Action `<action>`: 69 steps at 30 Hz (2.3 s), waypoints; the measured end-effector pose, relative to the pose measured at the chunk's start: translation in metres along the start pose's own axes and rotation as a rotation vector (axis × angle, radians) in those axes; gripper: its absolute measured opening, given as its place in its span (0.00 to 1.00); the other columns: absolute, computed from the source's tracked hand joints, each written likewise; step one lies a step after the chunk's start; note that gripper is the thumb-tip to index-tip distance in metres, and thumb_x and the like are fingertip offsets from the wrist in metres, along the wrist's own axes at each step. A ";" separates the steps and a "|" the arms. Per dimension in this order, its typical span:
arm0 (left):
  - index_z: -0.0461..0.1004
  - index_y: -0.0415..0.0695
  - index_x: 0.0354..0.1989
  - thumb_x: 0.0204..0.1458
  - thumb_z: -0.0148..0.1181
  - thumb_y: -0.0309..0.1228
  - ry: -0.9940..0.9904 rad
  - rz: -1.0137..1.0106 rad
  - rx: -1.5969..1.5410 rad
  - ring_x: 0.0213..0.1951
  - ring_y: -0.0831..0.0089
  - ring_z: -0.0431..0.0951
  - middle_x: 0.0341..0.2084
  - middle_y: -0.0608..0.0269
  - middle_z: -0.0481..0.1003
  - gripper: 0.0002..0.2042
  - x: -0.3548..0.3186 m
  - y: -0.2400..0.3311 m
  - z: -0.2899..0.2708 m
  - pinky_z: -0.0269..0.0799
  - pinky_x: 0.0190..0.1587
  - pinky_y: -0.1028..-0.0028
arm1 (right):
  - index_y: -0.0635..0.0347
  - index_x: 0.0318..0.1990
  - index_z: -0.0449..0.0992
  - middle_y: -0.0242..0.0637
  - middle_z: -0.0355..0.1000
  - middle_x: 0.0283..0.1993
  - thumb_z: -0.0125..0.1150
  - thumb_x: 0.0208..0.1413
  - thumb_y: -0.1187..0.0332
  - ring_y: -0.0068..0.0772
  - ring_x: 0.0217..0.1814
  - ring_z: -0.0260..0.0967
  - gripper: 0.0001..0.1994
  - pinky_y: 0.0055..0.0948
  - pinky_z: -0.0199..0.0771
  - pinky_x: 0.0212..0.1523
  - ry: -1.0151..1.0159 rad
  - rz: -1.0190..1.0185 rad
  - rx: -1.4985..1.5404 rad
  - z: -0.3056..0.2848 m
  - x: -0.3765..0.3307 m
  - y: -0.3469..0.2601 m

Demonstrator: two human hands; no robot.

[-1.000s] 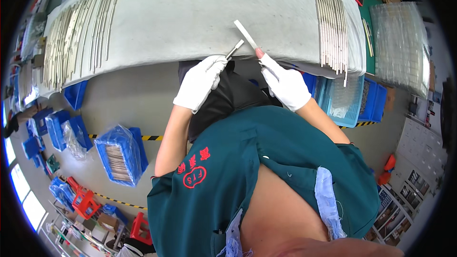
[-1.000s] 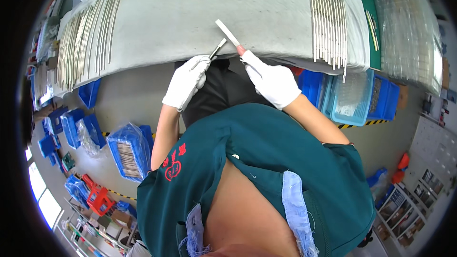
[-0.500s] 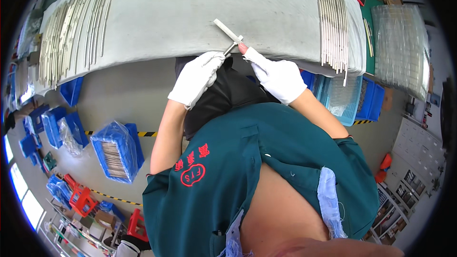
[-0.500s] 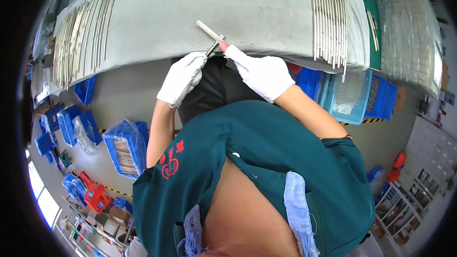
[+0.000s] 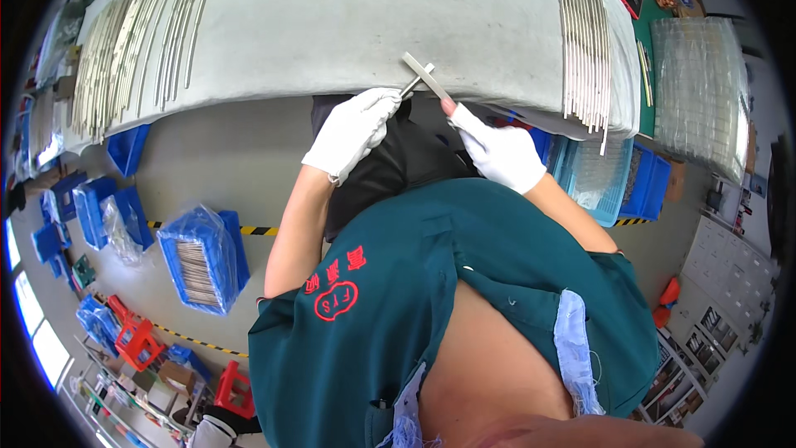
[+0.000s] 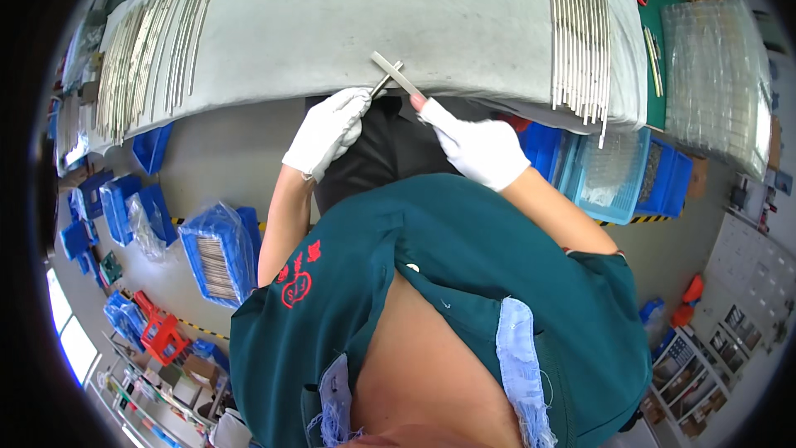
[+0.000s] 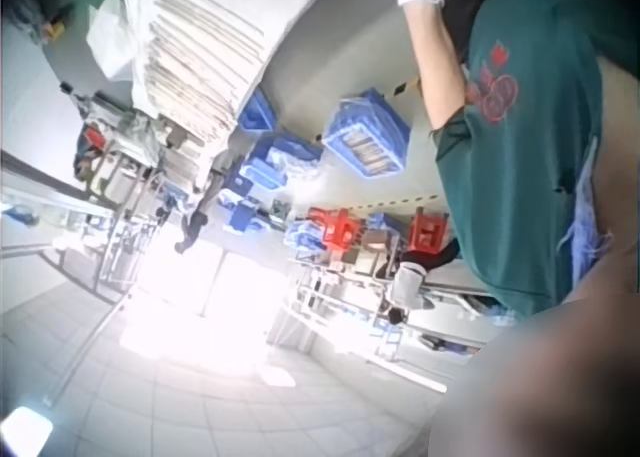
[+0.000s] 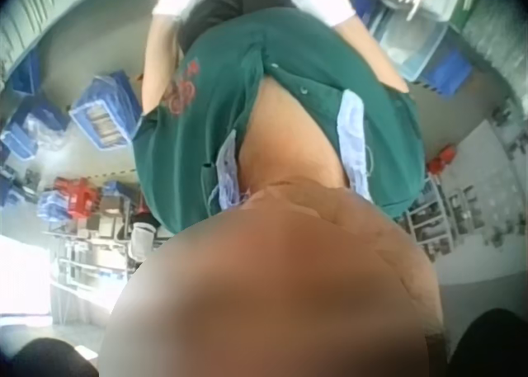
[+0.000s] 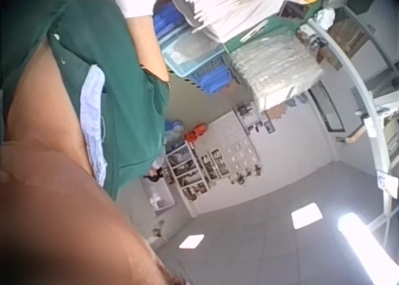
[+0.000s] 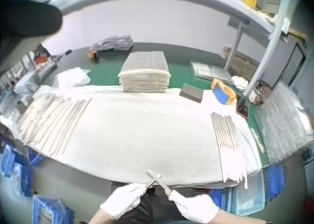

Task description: Sanding or polishing metal rods using an abrasive block.

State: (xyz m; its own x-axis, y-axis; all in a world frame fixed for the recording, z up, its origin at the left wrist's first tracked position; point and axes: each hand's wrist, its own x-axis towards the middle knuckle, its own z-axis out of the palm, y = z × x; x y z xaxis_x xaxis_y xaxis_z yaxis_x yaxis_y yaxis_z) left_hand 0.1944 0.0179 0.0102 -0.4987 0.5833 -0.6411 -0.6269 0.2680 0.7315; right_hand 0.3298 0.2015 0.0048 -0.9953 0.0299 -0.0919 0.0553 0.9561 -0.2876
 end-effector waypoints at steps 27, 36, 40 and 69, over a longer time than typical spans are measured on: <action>0.70 0.42 0.37 0.57 0.44 0.34 0.015 0.102 -0.037 0.14 0.88 0.57 0.18 0.73 0.64 0.10 0.009 -0.024 0.027 0.49 0.12 0.85 | 0.38 0.65 0.45 0.37 0.67 0.14 0.42 0.57 0.60 0.38 0.13 0.65 0.27 0.36 0.66 0.17 -0.164 0.164 0.258 -0.013 0.013 -0.001; 0.72 0.41 0.39 0.57 0.47 0.34 0.086 0.080 -0.186 0.14 0.90 0.53 0.13 0.76 0.60 0.11 0.009 -0.021 0.042 0.46 0.16 0.86 | 0.59 0.62 0.53 0.34 0.65 0.14 0.49 0.52 0.70 0.29 0.08 0.59 0.28 0.28 0.57 0.09 0.183 -0.174 -0.013 0.005 0.011 -0.002; 0.71 0.42 0.40 0.57 0.48 0.36 0.114 0.088 -0.213 0.12 0.89 0.51 0.13 0.77 0.59 0.11 0.009 -0.022 0.048 0.44 0.14 0.85 | 0.54 0.63 0.52 0.33 0.60 0.10 0.49 0.53 0.68 0.30 0.06 0.57 0.29 0.29 0.57 0.09 0.311 -0.170 0.003 0.020 0.021 -0.002; 0.71 0.42 0.38 0.58 0.44 0.35 0.015 0.078 -0.205 0.12 0.89 0.51 0.13 0.76 0.59 0.11 0.006 -0.017 0.040 0.43 0.13 0.85 | 0.50 0.63 0.53 0.34 0.70 0.24 0.44 0.57 0.67 0.25 0.14 0.64 0.25 0.24 0.66 0.19 -0.170 0.464 0.950 -0.026 0.016 -0.010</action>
State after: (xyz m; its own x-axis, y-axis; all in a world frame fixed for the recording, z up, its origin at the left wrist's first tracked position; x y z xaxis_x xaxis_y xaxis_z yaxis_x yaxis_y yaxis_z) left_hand 0.2258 0.0473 0.0027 -0.5586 0.5842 -0.5888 -0.6939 0.0597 0.7176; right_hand 0.3116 0.2000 0.0310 -0.8414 0.2213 -0.4931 0.5371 0.2412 -0.8083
